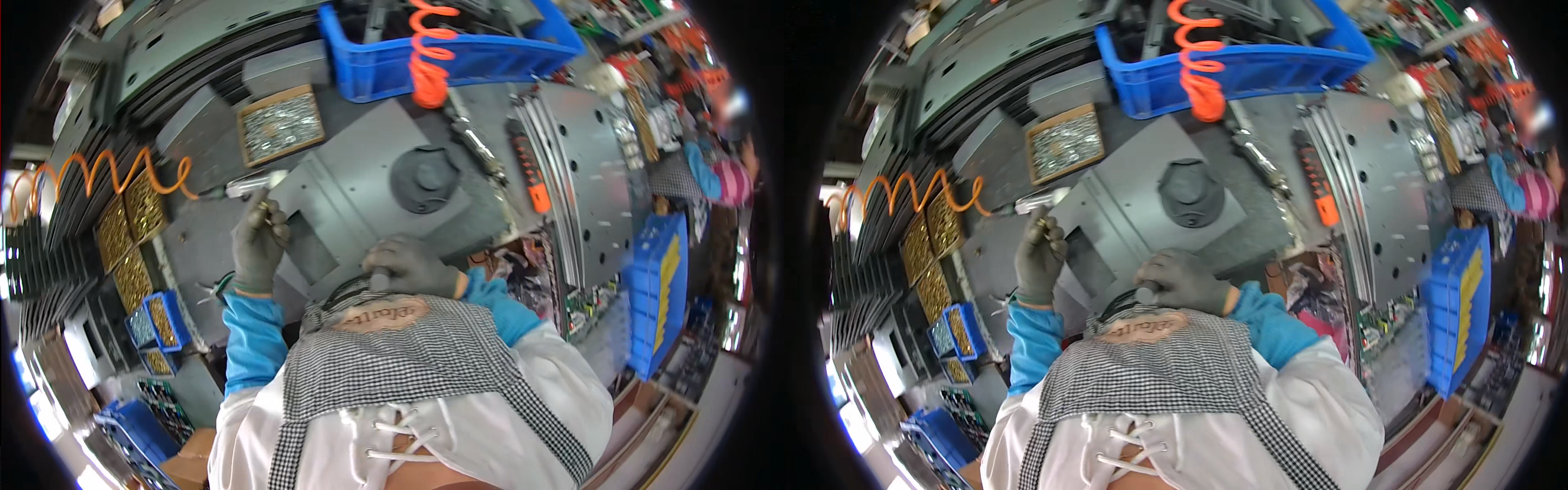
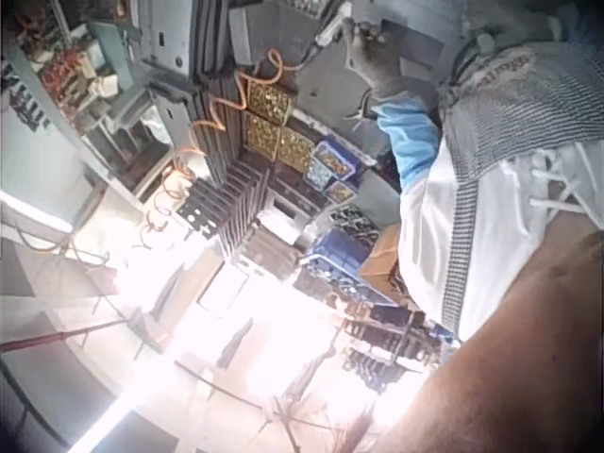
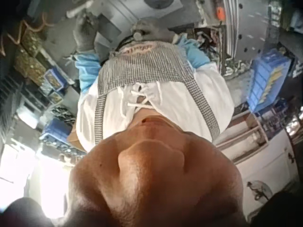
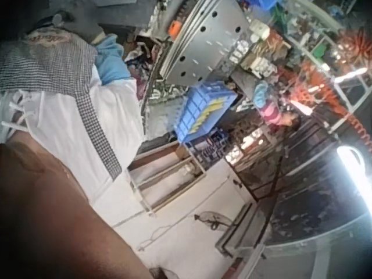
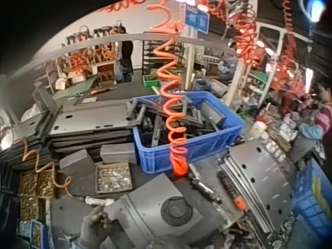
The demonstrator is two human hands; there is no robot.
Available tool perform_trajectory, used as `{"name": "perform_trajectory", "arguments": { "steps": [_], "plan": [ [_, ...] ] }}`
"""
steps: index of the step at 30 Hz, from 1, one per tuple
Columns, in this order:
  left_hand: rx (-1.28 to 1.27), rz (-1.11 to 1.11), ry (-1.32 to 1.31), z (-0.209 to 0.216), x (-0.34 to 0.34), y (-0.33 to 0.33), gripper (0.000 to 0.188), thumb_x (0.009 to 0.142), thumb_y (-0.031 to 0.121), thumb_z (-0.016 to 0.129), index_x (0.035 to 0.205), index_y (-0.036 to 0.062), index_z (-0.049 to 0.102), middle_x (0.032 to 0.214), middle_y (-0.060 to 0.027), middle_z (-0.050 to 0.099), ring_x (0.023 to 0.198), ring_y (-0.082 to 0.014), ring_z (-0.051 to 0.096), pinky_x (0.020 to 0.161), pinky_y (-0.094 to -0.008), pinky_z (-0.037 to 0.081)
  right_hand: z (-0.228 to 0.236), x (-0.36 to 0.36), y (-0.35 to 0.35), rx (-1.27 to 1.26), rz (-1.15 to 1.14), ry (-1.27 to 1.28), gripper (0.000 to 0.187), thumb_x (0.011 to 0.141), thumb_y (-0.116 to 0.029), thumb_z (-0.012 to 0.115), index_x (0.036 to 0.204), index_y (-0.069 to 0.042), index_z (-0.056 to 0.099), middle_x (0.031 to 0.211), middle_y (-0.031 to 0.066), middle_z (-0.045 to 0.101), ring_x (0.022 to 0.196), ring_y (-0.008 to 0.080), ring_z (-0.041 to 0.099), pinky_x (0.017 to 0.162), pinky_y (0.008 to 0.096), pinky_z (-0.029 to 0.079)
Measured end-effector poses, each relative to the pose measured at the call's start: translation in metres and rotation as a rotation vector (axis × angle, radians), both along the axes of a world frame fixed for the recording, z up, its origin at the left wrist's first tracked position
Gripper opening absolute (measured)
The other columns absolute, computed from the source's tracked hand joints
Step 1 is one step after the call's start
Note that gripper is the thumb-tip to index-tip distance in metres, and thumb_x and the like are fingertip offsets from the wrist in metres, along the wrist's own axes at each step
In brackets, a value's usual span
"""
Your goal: The person assembles plastic components and a housing cover onto a metal electronics housing, fastening them with screws using a pneumatic screwdriver, pliers, and an electric screwdriver.
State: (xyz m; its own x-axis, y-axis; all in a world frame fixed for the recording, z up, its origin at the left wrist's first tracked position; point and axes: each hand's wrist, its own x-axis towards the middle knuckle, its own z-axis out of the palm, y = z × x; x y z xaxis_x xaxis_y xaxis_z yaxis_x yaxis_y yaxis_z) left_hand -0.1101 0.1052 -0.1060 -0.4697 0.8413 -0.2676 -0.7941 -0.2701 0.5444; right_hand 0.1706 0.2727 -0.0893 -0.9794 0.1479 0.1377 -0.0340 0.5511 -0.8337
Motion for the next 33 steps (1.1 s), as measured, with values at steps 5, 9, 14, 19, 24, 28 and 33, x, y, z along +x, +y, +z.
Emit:
{"name": "perform_trajectory", "arguments": {
  "steps": [5,9,14,19,24,28,33],
  "plan": [
    [-0.255,-0.142,0.230,-0.012,0.084,0.049,0.045,0.104,0.015,0.059,0.145,0.0004,0.049,0.108,-0.0050,0.061,0.085,-0.0112,0.058,0.071,-0.0232,0.052,0.011,0.011,0.007,-0.063,0.024,-0.013,0.035,0.081,-0.026,0.076,0.112,-0.012,0.069,0.097,0.0082,0.067,0.096,0.0311,0.064,0.087,0.0442,0.050],
    [-0.421,-0.129,0.410,-0.011,0.097,0.062,0.034,0.108,0.017,0.054,0.137,-0.0010,0.054,0.101,-0.0044,0.065,0.079,-0.0099,0.060,0.069,-0.0231,0.053,0.053,0.039,0.061,-0.244,0.153,-0.116,0.036,0.086,-0.022,0.072,0.119,-0.008,0.068,0.106,0.0124,0.069,0.104,0.0314,0.065,0.092,0.0445,0.051],
    [-0.537,-0.081,0.482,-0.001,0.106,0.066,0.027,0.107,0.020,0.057,0.126,0.0007,0.058,0.098,-0.0053,0.065,0.078,-0.0112,0.062,0.069,-0.0260,0.056,0.066,0.084,0.175,0.039,-0.700,-0.032,0.036,0.092,-0.025,0.065,0.121,-0.004,0.068,0.116,0.0208,0.068,0.104,0.0347,0.069,0.091,0.0451,0.054],
    [-0.605,-0.025,0.685,-0.003,0.123,0.074,0.021,0.105,0.017,0.060,0.119,0.0014,0.061,0.095,-0.0051,0.066,0.075,-0.0102,0.063,0.065,-0.0254,0.055,-0.023,0.118,0.280,0.464,-0.926,-0.567,0.052,0.091,-0.030,0.067,0.137,-0.008,0.059,0.125,0.0234,0.066,0.113,0.0422,0.066,0.095,0.0519,0.053],
    [-0.688,-0.045,0.799,0.002,0.125,0.077,0.016,0.102,0.014,0.063,0.113,0.0024,0.063,0.090,-0.0025,0.064,0.075,-0.0079,0.063,0.064,-0.0238,0.055,-0.034,0.116,0.274,0.530,-0.910,-0.877,0.061,0.092,-0.033,0.068,0.146,-0.013,0.048,0.132,0.0216,0.063,0.116,0.0428,0.065,0.098,0.0528,0.052],
    [-0.688,-0.021,0.776,-0.003,0.123,0.077,0.018,0.102,0.014,0.063,0.117,0.0040,0.065,0.091,-0.0015,0.065,0.076,-0.0077,0.063,0.064,-0.0233,0.055,-0.020,0.124,0.282,0.505,-0.652,-0.666,0.051,0.099,-0.024,0.059,0.149,-0.019,0.048,0.134,0.0223,0.063,0.114,0.0446,0.065,0.098,0.0506,0.052],
    [-0.628,-0.029,0.718,0.004,0.125,0.081,0.024,0.104,0.016,0.062,0.124,0.0043,0.065,0.094,-0.0001,0.066,0.075,-0.0066,0.060,0.063,-0.0218,0.050,0.017,0.119,0.280,1.161,-0.117,-0.693,0.057,0.092,-0.006,0.054,0.144,-0.029,0.055,0.165,0.0107,0.030,0.141,0.0338,0.046,0.106,0.0441,0.048]
  ]
}}
